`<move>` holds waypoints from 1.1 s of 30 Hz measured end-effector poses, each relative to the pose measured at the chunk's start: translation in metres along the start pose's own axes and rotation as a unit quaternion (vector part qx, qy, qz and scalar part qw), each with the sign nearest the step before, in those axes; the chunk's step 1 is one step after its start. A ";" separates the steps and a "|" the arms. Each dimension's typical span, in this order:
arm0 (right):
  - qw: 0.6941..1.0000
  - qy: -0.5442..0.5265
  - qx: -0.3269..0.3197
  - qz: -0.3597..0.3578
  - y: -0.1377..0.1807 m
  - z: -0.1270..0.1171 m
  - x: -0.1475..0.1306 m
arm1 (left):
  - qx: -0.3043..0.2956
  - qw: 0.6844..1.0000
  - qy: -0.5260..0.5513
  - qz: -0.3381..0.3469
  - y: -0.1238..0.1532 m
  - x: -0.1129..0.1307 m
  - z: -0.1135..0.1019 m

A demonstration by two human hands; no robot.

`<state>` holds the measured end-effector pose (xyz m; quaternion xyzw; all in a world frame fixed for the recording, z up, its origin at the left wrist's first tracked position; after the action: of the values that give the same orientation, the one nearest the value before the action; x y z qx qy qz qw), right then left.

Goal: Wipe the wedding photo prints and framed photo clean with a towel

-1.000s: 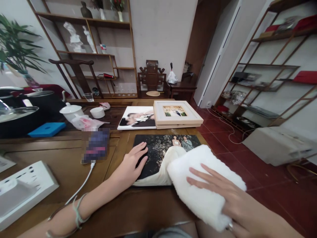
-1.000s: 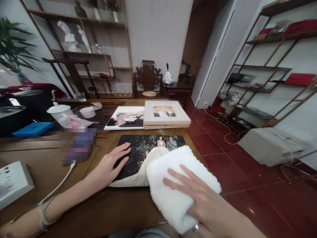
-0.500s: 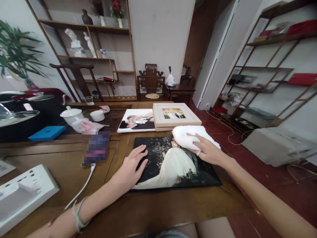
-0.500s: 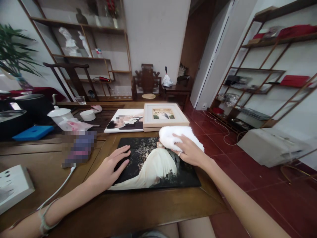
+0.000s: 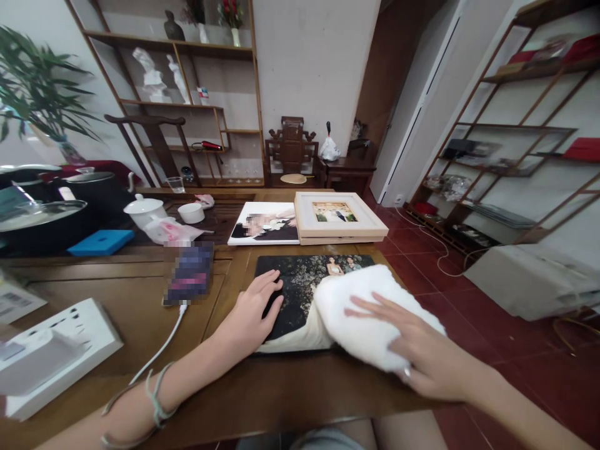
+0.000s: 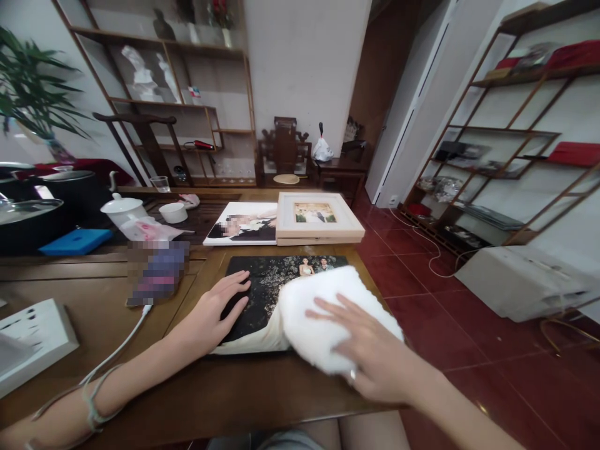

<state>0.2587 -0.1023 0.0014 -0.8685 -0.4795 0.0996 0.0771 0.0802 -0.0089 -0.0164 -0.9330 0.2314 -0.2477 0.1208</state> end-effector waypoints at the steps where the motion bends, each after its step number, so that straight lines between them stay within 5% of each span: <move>1: 1.000 -0.003 0.018 0.014 -0.003 -0.002 0.015 | -0.002 1.000 -0.003 -0.001 0.001 0.000 0.000; 7: 0.991 0.050 0.057 0.107 -0.021 -0.003 0.106 | -0.019 1.000 -0.010 0.011 0.002 0.001 0.003; 11: 0.988 0.066 0.061 0.123 -0.030 -0.001 0.122 | -0.012 1.000 -0.010 -0.004 0.001 -0.002 0.003; 14: 0.992 0.058 0.053 0.102 -0.030 0.002 0.092 | 0.002 1.000 -0.007 -0.009 0.001 -0.002 0.001; 20: 0.999 0.003 -0.038 -0.030 -0.022 0.016 -0.028 | 0.004 1.000 -0.005 -0.019 0.002 -0.003 -0.001; 23: 0.997 -0.017 -0.050 -0.049 -0.023 0.016 -0.045 | -0.008 1.000 -0.004 -0.015 0.002 -0.003 -0.001; 33: 0.990 0.066 0.043 0.116 -0.051 0.002 0.093 | -0.040 0.999 0.000 -0.030 0.002 -0.006 0.003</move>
<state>0.2649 0.0031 0.0020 -0.9188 -0.3645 0.0714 0.1339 0.0762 -0.0075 -0.0222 -0.9436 0.2130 -0.2419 0.0761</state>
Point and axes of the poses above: each hand's wrist, its own y-axis away from the middle knuckle, its own z-axis out of the palm, x = y × z, the point moved 10 cm from there along -y, towards the middle knuckle, and after that the axes turned 5 degrees about -z, right-handed, at the moved point
